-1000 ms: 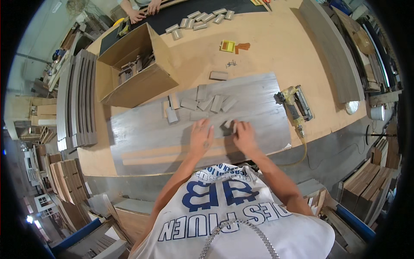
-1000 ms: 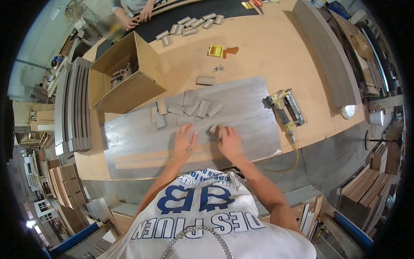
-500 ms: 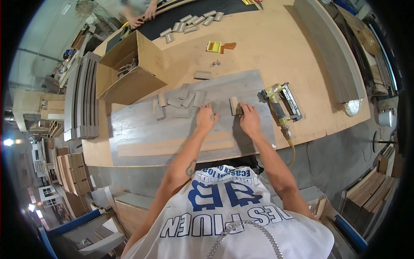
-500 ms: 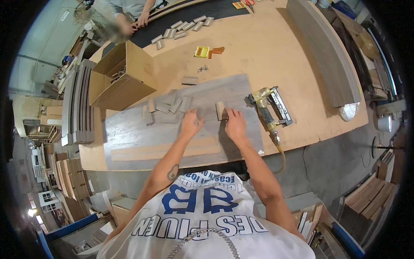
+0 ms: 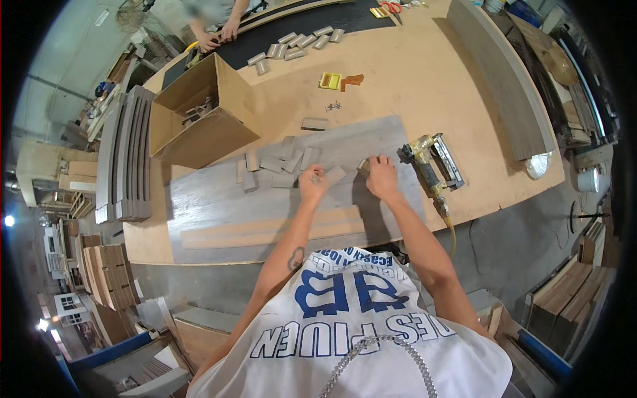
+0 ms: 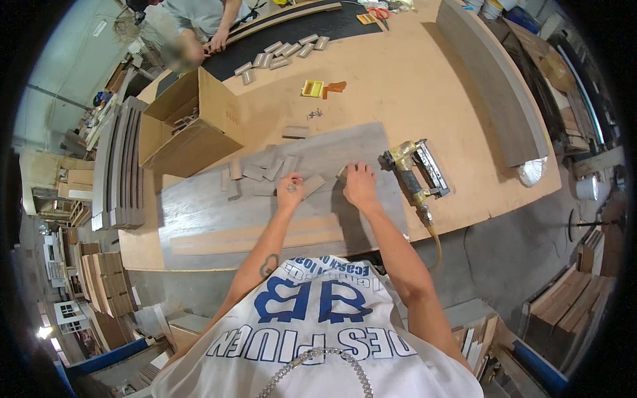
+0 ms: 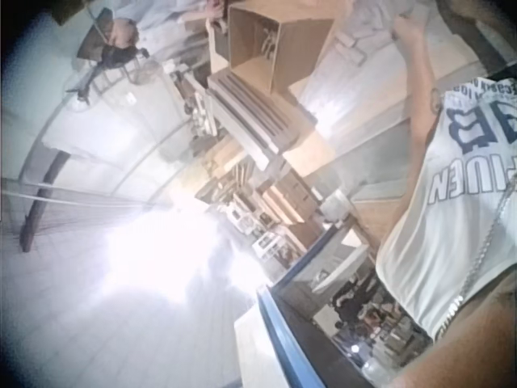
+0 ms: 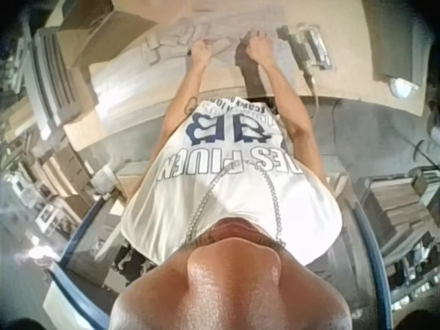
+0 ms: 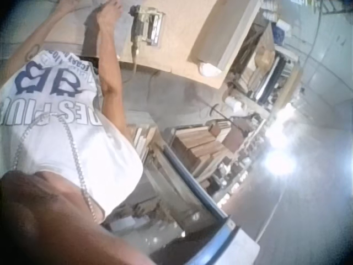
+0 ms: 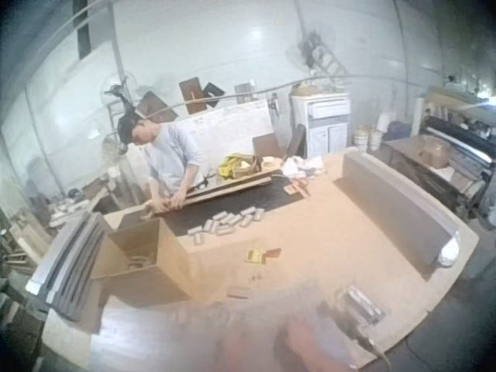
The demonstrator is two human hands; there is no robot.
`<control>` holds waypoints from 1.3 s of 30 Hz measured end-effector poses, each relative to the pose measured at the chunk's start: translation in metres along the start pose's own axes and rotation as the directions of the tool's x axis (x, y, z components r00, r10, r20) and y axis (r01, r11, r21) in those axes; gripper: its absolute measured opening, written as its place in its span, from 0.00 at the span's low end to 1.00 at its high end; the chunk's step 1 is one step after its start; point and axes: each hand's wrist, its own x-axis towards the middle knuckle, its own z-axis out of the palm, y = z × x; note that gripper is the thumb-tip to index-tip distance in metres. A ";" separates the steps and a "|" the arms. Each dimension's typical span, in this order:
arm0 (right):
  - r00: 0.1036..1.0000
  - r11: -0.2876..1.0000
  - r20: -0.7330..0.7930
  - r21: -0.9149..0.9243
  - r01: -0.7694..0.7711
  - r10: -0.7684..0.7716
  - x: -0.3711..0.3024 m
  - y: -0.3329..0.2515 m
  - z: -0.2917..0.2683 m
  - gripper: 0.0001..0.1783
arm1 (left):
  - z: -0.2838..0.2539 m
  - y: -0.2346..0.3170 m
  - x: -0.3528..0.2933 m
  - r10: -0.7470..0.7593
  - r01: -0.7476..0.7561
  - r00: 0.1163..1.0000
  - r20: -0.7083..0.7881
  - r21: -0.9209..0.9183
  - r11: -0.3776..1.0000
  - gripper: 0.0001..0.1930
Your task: Assembling wooden panels and strips using a pneumatic nail gun in a furniture workshop.
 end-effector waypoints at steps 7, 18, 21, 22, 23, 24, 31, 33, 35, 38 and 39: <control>0.966 0.966 -0.023 -0.029 0.256 -0.257 -0.013 0.016 -0.016 0.28 | -0.016 0.016 -0.013 0.152 -0.163 0.983 0.106 0.101 0.981 0.19; 0.957 0.954 -0.094 0.096 0.283 -0.274 -0.012 0.024 -0.010 0.25 | -0.011 0.021 -0.022 0.245 -0.341 0.915 0.320 0.292 0.894 0.32; 0.930 0.963 -0.270 0.029 0.267 -0.250 -0.014 0.015 -0.009 0.24 | -0.014 0.027 -0.019 0.402 -0.477 0.872 0.280 0.294 0.828 0.34; 0.958 0.980 -0.248 0.097 0.175 -0.146 -0.018 0.010 -0.011 0.24 | -0.014 0.028 -0.017 0.446 -0.495 0.866 0.225 0.266 0.827 0.35; 0.975 0.983 -0.219 0.163 0.078 -0.041 -0.020 0.004 -0.013 0.24 | -0.013 0.028 -0.018 0.445 -0.494 0.867 0.224 0.267 0.828 0.35; 0.975 0.984 -0.219 0.164 0.075 -0.038 -0.020 -0.004 -0.017 0.24 | -0.011 0.027 -0.022 0.364 -0.394 0.919 0.153 0.292 0.871 0.35; 0.948 0.949 -0.043 0.007 0.315 -0.314 0.007 0.012 -0.018 0.34 | 0.003 0.025 -0.010 0.419 -0.458 0.882 0.217 0.177 0.871 0.34; 0.919 0.921 -0.049 -0.030 0.390 -0.391 0.009 0.014 -0.018 0.36 | 0.003 0.024 -0.005 0.390 -0.426 0.897 0.210 0.166 0.890 0.34; 0.977 0.973 -0.123 0.127 0.192 -0.176 0.003 0.009 -0.017 0.35 | 0.005 0.026 -0.004 0.361 -0.393 0.911 0.201 0.155 0.906 0.34; 0.998 0.974 -0.003 0.217 -0.065 0.068 -0.017 -0.017 -0.020 0.32 | 0.005 0.025 -0.011 0.167 -0.185 0.977 0.133 0.129 0.974 0.32; 0.998 0.974 0.000 0.217 -0.066 0.067 -0.019 -0.021 -0.017 0.32 | 0.010 0.024 -0.014 0.151 -0.164 0.980 0.129 0.095 0.982 0.30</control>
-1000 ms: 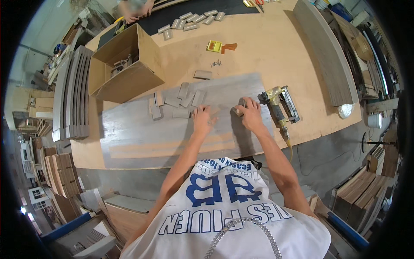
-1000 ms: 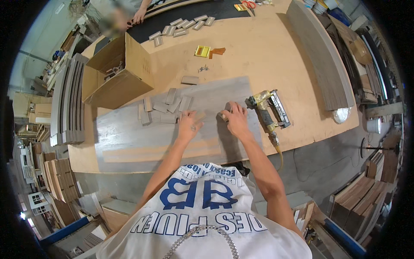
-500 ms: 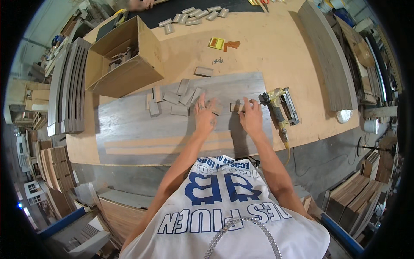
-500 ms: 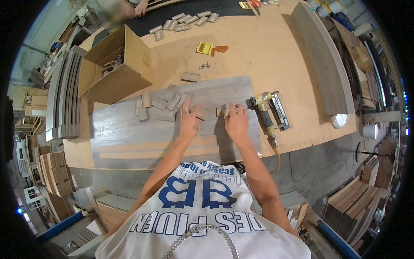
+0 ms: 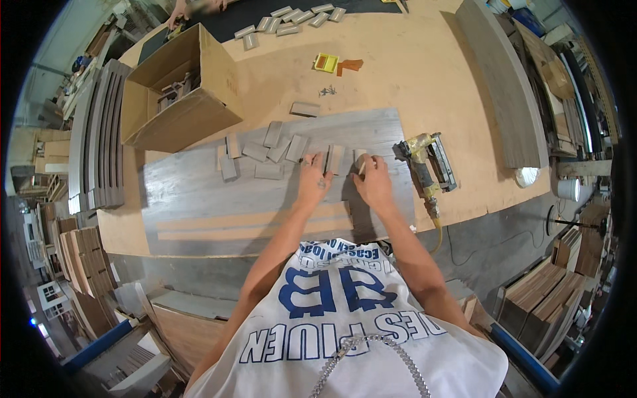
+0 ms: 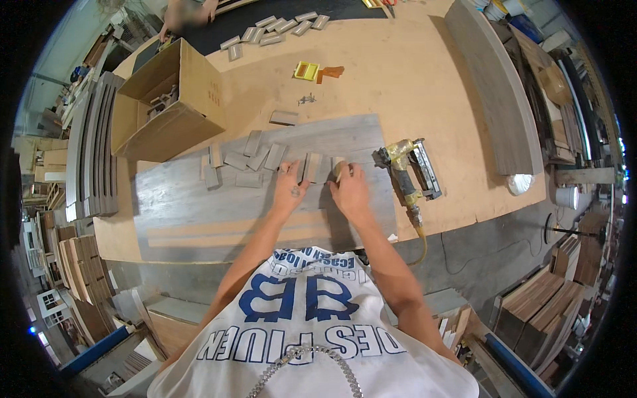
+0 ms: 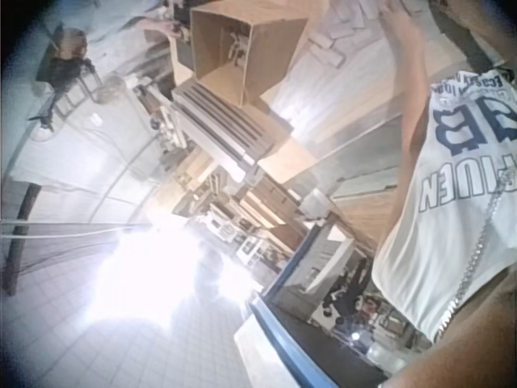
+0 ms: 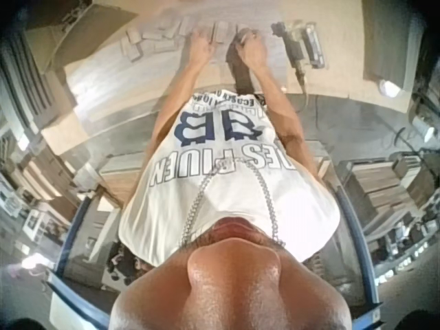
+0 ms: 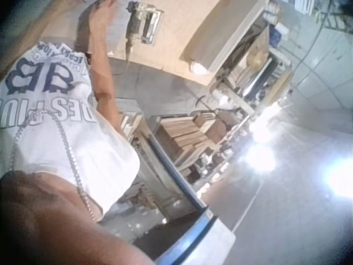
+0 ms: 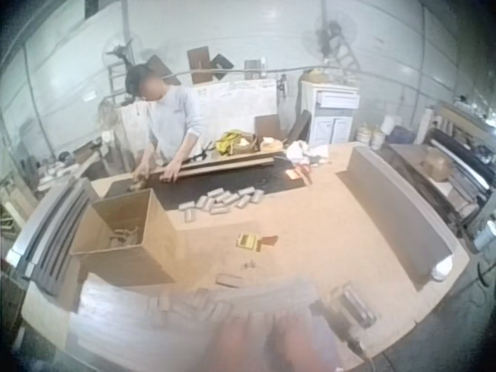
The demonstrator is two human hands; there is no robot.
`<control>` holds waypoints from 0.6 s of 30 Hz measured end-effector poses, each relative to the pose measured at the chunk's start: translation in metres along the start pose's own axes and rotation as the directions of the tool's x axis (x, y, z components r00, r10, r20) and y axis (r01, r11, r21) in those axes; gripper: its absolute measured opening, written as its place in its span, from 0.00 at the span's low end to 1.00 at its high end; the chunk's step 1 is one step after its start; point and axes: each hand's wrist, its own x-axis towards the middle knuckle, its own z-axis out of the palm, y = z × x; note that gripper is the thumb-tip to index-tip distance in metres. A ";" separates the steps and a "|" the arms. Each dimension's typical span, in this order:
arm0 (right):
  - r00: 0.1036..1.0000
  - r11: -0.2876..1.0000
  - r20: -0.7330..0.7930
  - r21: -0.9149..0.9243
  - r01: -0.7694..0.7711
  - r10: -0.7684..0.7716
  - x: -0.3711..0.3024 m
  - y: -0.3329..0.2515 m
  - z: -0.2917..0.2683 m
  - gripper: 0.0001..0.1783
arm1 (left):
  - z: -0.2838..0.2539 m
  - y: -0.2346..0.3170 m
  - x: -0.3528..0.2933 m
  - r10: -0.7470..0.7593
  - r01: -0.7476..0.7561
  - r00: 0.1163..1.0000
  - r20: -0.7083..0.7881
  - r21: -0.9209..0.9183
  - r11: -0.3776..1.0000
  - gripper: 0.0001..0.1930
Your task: Assembling wooden panels and strips using a pneumatic nail gun in a furniture workshop.
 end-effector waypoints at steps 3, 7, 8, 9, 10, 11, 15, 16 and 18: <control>0.999 0.998 0.002 0.046 0.034 -0.034 -0.001 -0.008 0.009 0.30 | 0.016 0.002 -0.001 -0.009 0.007 1.000 -0.021 -0.074 0.997 0.27; 0.999 0.991 0.012 0.133 0.034 -0.036 0.006 -0.007 0.019 0.29 | 0.018 0.003 -0.003 0.002 -0.007 0.999 -0.039 -0.115 0.993 0.26; 0.999 0.993 -0.009 0.111 0.049 -0.048 0.007 -0.004 0.023 0.29 | 0.016 0.005 -0.002 0.003 -0.008 0.999 -0.038 -0.116 0.993 0.26; 0.999 0.993 -0.007 0.111 0.051 -0.050 0.008 -0.002 0.025 0.29 | 0.014 0.006 -0.002 -0.021 0.018 1.000 -0.023 -0.143 0.990 0.25; 0.998 0.990 -0.021 0.130 0.056 -0.054 0.010 0.000 0.026 0.28 | 0.013 0.007 -0.002 -0.046 0.044 0.999 -0.006 -0.170 0.984 0.25; 0.998 0.987 -0.035 0.149 0.061 -0.057 0.011 0.003 0.028 0.28 | 0.012 0.009 -0.001 -0.049 0.047 0.999 -0.007 -0.171 0.984 0.25; 0.996 0.986 -0.023 0.139 0.088 -0.085 0.013 0.000 0.027 0.30 | 0.008 0.013 0.000 -0.074 0.076 0.997 0.019 -0.182 0.980 0.23; 0.994 0.987 -0.032 0.125 0.104 -0.101 0.013 -0.003 0.024 0.31 | 0.006 0.014 0.000 -0.089 0.097 0.995 0.047 -0.202 0.975 0.22; 0.991 0.985 -0.038 0.114 0.129 -0.126 0.015 -0.010 0.023 0.32 | 0.013 0.007 0.000 -0.023 0.026 1.000 0.016 -0.222 0.975 0.21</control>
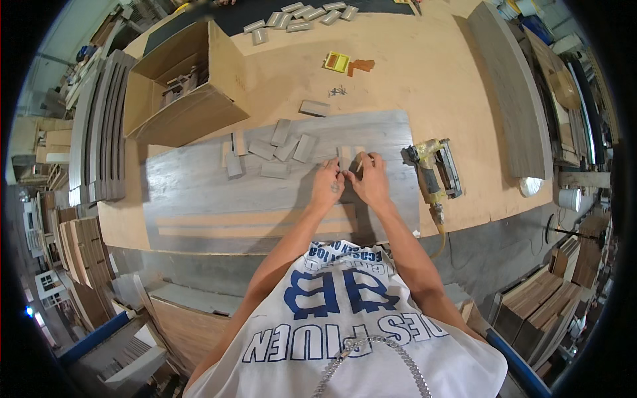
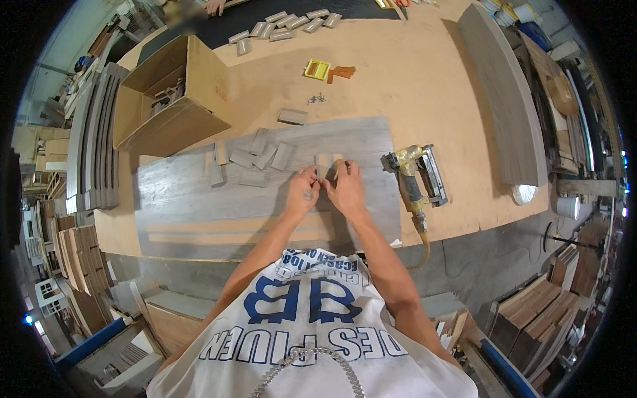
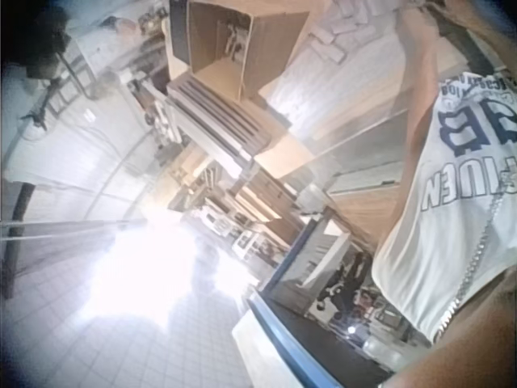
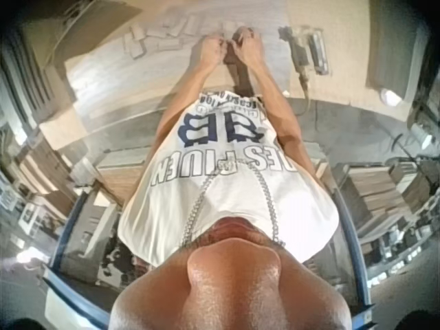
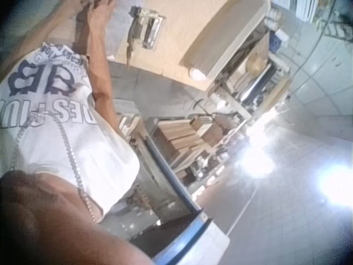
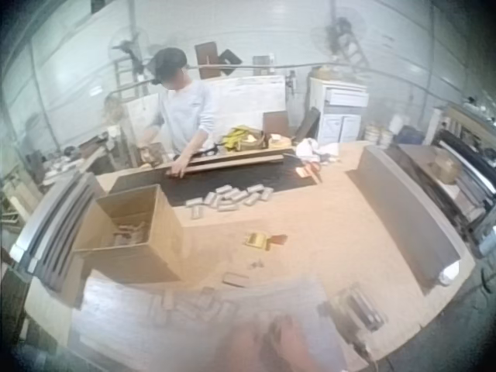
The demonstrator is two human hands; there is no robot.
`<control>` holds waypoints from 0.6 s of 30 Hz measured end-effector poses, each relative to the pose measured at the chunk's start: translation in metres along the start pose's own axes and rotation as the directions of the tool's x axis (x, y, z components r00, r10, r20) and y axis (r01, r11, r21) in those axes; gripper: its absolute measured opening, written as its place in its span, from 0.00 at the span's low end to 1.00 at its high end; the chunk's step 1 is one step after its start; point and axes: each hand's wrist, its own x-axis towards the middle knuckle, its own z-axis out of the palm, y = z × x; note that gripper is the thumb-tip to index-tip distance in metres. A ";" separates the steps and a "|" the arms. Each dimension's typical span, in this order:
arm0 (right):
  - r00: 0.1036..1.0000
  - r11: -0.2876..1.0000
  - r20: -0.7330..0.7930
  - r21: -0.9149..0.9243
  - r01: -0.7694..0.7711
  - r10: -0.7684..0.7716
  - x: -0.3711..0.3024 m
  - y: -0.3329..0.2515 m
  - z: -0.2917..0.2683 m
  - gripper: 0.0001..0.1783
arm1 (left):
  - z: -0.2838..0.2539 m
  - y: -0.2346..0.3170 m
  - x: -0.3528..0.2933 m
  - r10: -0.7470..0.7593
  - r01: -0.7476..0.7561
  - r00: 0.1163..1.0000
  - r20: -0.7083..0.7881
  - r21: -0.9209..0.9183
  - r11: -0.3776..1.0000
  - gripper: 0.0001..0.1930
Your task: Assembling wooden panels and strips using a pneumatic nail gun in a furniture workshop.
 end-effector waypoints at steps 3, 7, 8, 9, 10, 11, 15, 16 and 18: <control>1.000 0.984 -0.004 -0.176 0.022 -0.023 0.009 -0.006 -0.002 0.34 | 0.003 -0.010 0.003 0.027 -0.025 1.000 0.016 -0.111 0.994 0.20; 0.996 0.947 0.070 -0.319 -0.024 0.049 0.020 -0.009 -0.002 0.39 | -0.023 0.006 0.019 -0.152 0.155 0.984 0.097 -0.030 0.987 0.20; 0.995 0.937 0.066 -0.346 -0.043 0.070 0.024 -0.007 -0.001 0.39 | -0.032 0.007 0.022 -0.151 0.154 0.985 0.086 -0.030 0.988 0.20; 0.996 0.938 0.066 -0.345 -0.037 0.064 0.029 -0.006 -0.002 0.39 | -0.041 0.004 0.024 -0.147 0.151 0.988 -0.040 0.119 0.981 0.20; 0.997 0.935 0.022 -0.348 -0.067 0.080 0.037 -0.004 -0.004 0.39 | -0.049 0.002 0.026 -0.123 0.163 0.979 -0.163 0.265 0.950 0.21; 0.995 0.932 -0.022 -0.350 -0.098 0.097 0.045 -0.002 -0.006 0.39 | -0.054 -0.002 0.031 -0.120 0.161 0.979 -0.166 0.265 0.951 0.21; 0.988 0.918 -0.074 -0.364 -0.155 0.138 0.072 0.006 -0.010 0.38 | -0.059 -0.011 0.041 -0.025 0.091 0.990 -0.140 0.493 0.865 0.23; 0.988 0.917 -0.057 -0.368 -0.155 0.144 0.073 0.005 -0.011 0.38 | -0.058 -0.010 0.044 -0.074 0.103 0.994 -0.077 0.506 0.856 0.24; 0.987 0.913 -0.050 -0.376 -0.161 0.153 0.072 0.004 -0.010 0.38 | -0.057 -0.009 0.049 -0.096 0.103 0.995 -0.040 0.516 0.850 0.23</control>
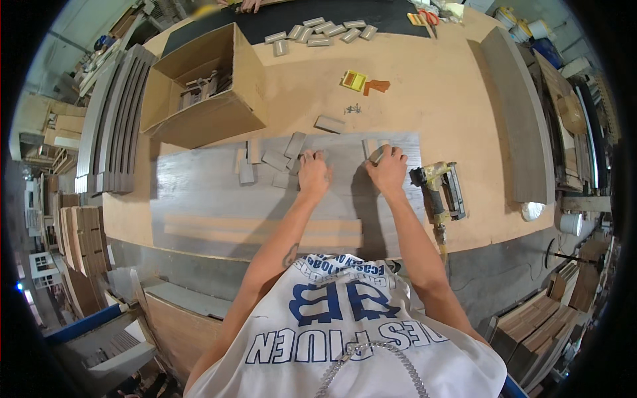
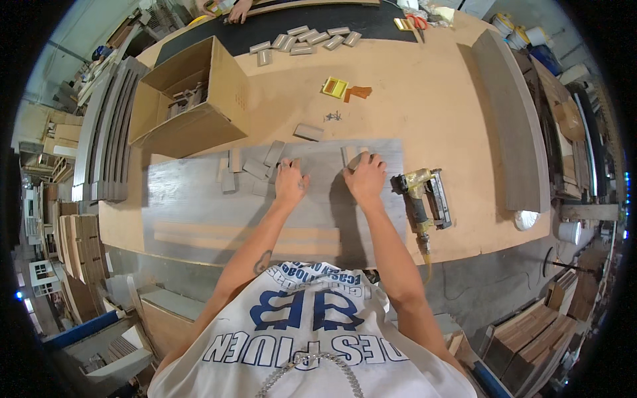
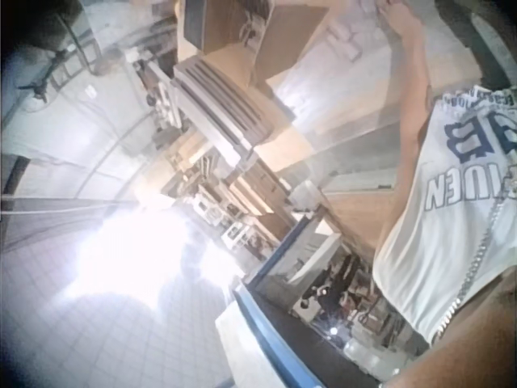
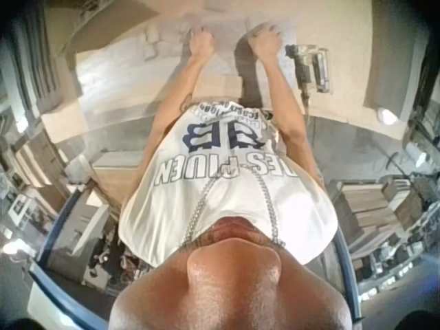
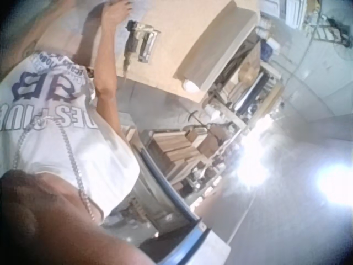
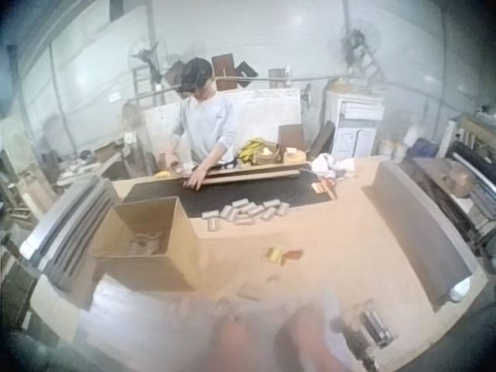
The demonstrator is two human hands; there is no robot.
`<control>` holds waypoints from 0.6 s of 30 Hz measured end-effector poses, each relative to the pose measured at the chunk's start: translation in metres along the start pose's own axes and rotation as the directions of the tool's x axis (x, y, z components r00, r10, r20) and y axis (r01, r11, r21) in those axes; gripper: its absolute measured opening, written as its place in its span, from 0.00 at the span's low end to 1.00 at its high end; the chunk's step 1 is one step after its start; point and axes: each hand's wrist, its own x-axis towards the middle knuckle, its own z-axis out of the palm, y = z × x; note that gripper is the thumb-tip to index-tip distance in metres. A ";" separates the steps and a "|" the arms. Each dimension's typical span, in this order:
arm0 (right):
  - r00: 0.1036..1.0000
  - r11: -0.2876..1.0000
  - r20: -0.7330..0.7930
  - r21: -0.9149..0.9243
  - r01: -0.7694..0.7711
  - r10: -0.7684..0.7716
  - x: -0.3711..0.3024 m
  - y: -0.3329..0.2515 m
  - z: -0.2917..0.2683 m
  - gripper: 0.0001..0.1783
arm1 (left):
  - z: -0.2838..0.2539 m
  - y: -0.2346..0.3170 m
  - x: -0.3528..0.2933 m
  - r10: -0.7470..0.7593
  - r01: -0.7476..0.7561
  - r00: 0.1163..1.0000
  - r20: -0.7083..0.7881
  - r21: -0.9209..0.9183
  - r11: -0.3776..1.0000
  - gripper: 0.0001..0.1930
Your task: Assembling wooden panels and strips using a pneumatic nail gun in a furniture workshop.
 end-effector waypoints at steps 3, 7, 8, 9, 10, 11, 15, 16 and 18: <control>0.997 0.999 -0.072 0.030 0.032 -0.030 -0.006 0.002 0.004 0.37 | 0.009 0.009 0.009 -0.001 -0.001 0.999 0.041 0.044 0.999 0.23; 0.989 0.991 -0.127 0.095 0.091 -0.078 -0.009 0.009 0.006 0.36 | 0.003 0.027 0.023 0.082 -0.076 0.994 0.068 -0.089 0.993 0.16; 0.984 0.988 -0.156 0.112 0.108 -0.090 -0.010 0.013 0.008 0.36 | 0.004 0.031 0.027 0.090 -0.084 0.993 0.071 -0.088 0.993 0.16; 0.983 0.988 -0.161 0.114 0.108 -0.088 -0.009 0.016 0.009 0.36 | 0.007 0.034 0.031 0.062 -0.058 0.998 0.010 -0.205 0.977 0.12; 0.984 0.984 -0.146 0.133 0.120 -0.101 -0.009 0.020 0.010 0.36 | 0.009 0.036 0.034 0.027 -0.040 0.999 -0.046 -0.321 0.946 0.08; 0.985 0.979 -0.130 0.152 0.132 -0.113 -0.009 0.024 0.011 0.36 | 0.015 0.037 0.036 0.033 -0.046 0.998 -0.048 -0.319 0.947 0.08; 0.996 0.963 -0.035 0.254 0.091 -0.084 -0.013 0.022 0.000 0.37 | 0.043 0.027 0.029 -0.174 0.267 0.964 0.203 -0.717 0.644 0.11; 0.993 0.961 0.000 0.250 0.115 -0.119 -0.013 0.022 -0.002 0.38 | 0.046 0.025 0.028 -0.153 0.202 0.979 0.134 -0.715 0.669 0.11; 0.988 0.959 0.035 0.248 0.135 -0.148 -0.013 0.025 -0.004 0.40 | 0.050 0.023 0.033 -0.140 0.179 0.984 0.112 -0.616 0.767 0.11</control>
